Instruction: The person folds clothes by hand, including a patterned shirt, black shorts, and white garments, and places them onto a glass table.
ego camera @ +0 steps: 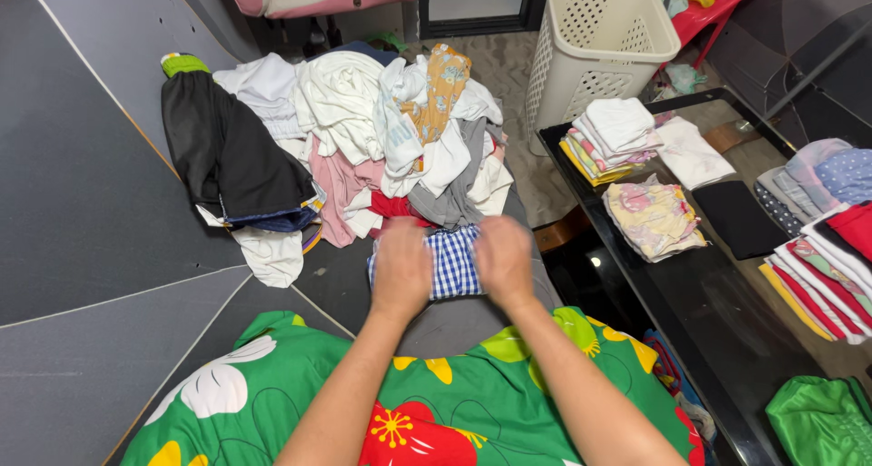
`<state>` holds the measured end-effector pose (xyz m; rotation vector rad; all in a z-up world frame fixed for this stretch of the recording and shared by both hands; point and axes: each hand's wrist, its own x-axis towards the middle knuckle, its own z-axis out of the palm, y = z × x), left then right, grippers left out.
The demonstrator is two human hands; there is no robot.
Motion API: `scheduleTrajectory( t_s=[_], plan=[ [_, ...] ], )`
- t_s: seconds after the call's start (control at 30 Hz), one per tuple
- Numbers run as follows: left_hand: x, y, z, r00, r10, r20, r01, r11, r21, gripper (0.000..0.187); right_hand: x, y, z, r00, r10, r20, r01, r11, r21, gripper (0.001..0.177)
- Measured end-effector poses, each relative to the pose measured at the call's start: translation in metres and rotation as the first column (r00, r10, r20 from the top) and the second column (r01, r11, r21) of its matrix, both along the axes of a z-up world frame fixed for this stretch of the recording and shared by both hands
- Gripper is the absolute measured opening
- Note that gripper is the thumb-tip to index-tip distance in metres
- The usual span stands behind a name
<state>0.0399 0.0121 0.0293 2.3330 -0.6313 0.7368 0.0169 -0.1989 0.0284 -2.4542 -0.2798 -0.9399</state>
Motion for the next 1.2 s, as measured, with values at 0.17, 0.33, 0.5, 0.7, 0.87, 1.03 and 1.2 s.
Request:
scheduleTrajectory(
  t_s=[0.17, 0.33, 0.5, 0.7, 0.87, 1.03, 1.2],
  plan=[
    [-0.014, 0.007, -0.011, 0.979, -0.126, -0.161, 0.168, 0.944, 0.284, 0.066, -0.014, 0.000, -0.009, 0.919, 0.206, -0.335, -0.272, 0.948, -0.164, 0.065],
    [-0.013, 0.019, 0.012, 0.891, -0.108, -0.440, 0.312, 0.851, 0.423, 0.104, -0.013, -0.023, 0.002, 0.855, 0.339, -0.393, -0.444, 0.869, -0.217, 0.093],
    [-0.008, 0.030, 0.013, 0.918, -0.063, -0.391, 0.295, 0.767, 0.570, 0.102, -0.020, -0.040, 0.010, 0.859, 0.316, -0.403, -0.428, 0.874, -0.228, 0.086],
    [0.000, 0.048, 0.003, 0.962, -0.008, -0.274, 0.156, 0.837, 0.525, 0.076, -0.009, -0.057, -0.015, 0.882, 0.265, -0.390, -0.321, 0.943, -0.084, 0.061],
    [0.030, 0.068, 0.003, 0.795, -0.047, -0.605, -0.010, 0.996, -0.090, 0.039, 0.019, -0.086, -0.004, 0.613, 0.298, -0.731, 0.160, 0.860, 0.485, 0.027],
    [0.039, 0.067, -0.024, 0.568, -0.571, -0.593, -0.175, 0.621, -0.764, 0.038, 0.017, -0.088, -0.010, 0.689, 0.616, -0.381, 0.206, 0.337, 0.919, 0.030],
    [0.018, 0.047, -0.032, 0.462, -0.543, -0.701, -0.394, 0.583, -0.711, 0.053, 0.006, -0.067, -0.023, 0.655, 0.591, -0.470, 0.364, 0.298, 0.882, 0.044]
  ],
)
